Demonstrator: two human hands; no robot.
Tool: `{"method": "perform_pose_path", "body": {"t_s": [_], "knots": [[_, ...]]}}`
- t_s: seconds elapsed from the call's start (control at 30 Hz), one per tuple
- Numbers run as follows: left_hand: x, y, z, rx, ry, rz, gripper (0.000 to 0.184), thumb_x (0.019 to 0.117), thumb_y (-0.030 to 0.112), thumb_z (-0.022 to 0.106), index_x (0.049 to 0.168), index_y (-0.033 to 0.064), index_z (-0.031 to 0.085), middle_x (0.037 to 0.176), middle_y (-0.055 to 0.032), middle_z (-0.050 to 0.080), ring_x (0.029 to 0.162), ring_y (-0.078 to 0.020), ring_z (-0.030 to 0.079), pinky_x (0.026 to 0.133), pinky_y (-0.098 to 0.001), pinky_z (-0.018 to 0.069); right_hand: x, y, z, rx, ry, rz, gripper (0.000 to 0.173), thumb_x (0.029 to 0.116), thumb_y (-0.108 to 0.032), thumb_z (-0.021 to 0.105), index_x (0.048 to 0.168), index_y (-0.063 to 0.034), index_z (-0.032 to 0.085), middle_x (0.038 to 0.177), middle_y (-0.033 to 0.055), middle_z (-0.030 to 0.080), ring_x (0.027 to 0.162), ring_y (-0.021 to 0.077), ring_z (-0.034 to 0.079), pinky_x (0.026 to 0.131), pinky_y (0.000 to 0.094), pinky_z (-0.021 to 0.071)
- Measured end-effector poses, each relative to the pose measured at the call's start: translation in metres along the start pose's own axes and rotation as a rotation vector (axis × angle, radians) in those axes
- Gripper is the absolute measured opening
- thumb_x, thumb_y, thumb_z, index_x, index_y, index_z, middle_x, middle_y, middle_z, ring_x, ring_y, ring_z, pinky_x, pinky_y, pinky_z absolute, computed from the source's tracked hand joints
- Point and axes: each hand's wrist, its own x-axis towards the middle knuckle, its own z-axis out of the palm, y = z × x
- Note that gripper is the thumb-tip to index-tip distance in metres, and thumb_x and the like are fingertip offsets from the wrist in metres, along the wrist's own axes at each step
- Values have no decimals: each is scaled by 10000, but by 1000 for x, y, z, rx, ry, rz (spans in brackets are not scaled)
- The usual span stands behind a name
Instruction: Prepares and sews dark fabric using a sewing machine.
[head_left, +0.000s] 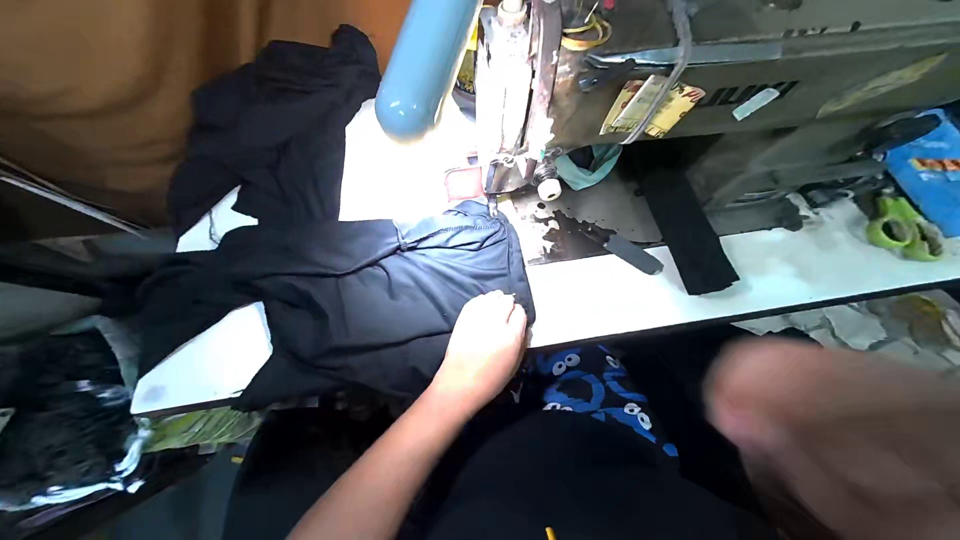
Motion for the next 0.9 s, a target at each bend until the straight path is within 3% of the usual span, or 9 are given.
{"method": "perform_pose_path", "body": {"t_s": [0.1,0.2,0.27,0.47,0.53,0.63,0.7,0.8,0.9], "knots": [[-5,5,-10,-143,91,-52,157,910,87,606,876,-14,721,909,-165,729,938,-328,725,846,-481,573,49,107,56,-38,118,-74,153,977,-126,562,944,-34,680,889,37,672,814,38,637,740,187,550],[-2,11,-32,-329,208,-193,221,934,129,565,936,10,751,946,-115,744,960,-217,706,866,-366,559,80,166,84,-226,-12,142,262,974,-71,547,1142,31,721,1168,215,693,1113,336,658,984,486,514],[-2,10,-38,-339,233,-213,216,929,141,567,937,28,752,938,-90,739,950,-184,690,867,-338,544,92,185,93,-306,-135,206,324,1016,-97,535,1295,-29,685,1293,220,643,1241,404,585,1063,571,453],[-4,5,-41,-347,226,-170,224,949,127,544,961,14,737,940,-97,758,971,-168,724,1062,-440,477,67,172,97,-268,-29,-145,193,863,-89,587,914,-25,761,1033,171,723,1054,336,673,924,506,522],[-1,3,-43,-380,225,-143,216,948,117,543,957,10,730,930,-97,755,965,-155,722,1064,-418,478,59,163,95,-227,-20,-208,193,868,-77,581,902,-30,766,1005,152,713,1019,295,663,889,444,521],[6,-6,-47,-438,147,-107,250,962,119,507,905,11,725,851,-89,722,828,-125,691,815,-271,547,59,163,93,-319,-92,-207,235,912,-74,541,958,-41,770,1083,149,747,1068,312,693,898,493,523],[16,-20,-53,-393,88,-96,283,957,125,487,862,19,732,826,-85,718,772,-133,691,694,-278,555,60,163,92,-369,-166,-183,198,920,-65,548,934,-37,743,1093,151,747,1090,328,695,888,533,521],[28,-56,-50,-25,-57,-40,299,909,136,564,1114,8,739,1183,-181,701,1184,-364,644,971,-556,511,54,164,92,-401,-177,-190,185,921,-47,552,900,-46,736,1135,148,745,1101,316,694,921,523,520],[24,-82,-40,124,-156,74,159,920,143,601,899,42,722,1272,-193,682,1412,-465,454,1147,-708,284,46,167,96,-407,-173,-195,187,923,-37,563,886,-53,746,1172,146,742,1100,315,702,943,525,524]]}}
